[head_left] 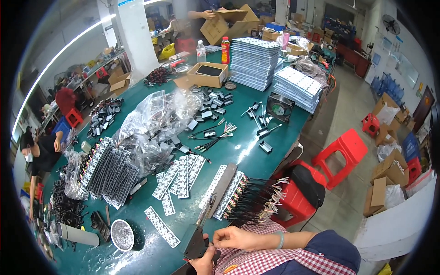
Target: The person solders wires to circuit board strips using a soldering gun, then sets down the tool and fits additional circuit board strips onto the assembly by hand.
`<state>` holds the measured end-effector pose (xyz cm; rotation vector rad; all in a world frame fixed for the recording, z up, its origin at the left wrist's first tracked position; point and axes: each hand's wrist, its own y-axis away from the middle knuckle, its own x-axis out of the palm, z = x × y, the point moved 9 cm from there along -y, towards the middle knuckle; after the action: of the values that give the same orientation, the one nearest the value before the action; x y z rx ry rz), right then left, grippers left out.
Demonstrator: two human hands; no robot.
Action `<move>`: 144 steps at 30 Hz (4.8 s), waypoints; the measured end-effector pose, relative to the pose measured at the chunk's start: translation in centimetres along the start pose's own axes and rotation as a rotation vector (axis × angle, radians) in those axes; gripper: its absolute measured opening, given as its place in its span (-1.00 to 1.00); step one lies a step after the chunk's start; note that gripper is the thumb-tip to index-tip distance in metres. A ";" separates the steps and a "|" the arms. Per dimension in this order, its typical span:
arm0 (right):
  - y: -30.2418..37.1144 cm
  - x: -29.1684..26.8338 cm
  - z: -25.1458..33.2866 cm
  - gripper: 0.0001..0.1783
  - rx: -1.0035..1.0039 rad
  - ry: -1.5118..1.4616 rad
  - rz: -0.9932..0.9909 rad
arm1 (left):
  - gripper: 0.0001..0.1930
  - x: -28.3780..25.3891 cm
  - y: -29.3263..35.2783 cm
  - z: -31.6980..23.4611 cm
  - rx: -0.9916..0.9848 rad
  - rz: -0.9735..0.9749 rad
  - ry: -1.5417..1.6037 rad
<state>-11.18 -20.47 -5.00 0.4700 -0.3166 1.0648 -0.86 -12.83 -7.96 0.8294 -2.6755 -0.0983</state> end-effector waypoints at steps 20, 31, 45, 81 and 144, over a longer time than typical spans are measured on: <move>-0.9 -1.1 -0.7 -0.81 -0.072 0.225 -0.067 | -0.58 -0.2 0.1 -0.5 0.118 -0.246 -0.163; -0.2 -2.6 1.4 -0.85 -0.203 0.417 -0.223 | -0.74 -1.5 0.4 1.1 -0.021 -0.319 -0.049; 1.3 -5.4 7.4 -0.86 -0.463 0.892 -0.648 | -0.64 -1.2 1.2 -3.0 0.177 -0.357 -0.172; 1.3 -5.5 7.4 -0.84 -0.542 1.057 -0.716 | -0.76 -3.2 1.4 -1.2 0.148 -0.396 -0.318; 1.9 -6.1 7.4 -0.84 -0.685 1.069 -0.870 | -0.60 -1.9 1.6 -2.9 0.301 -0.342 -0.314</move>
<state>-15.80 -28.15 -1.11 -0.5733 0.4573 0.1976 0.75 -10.30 -5.50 1.4732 -2.8470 0.1057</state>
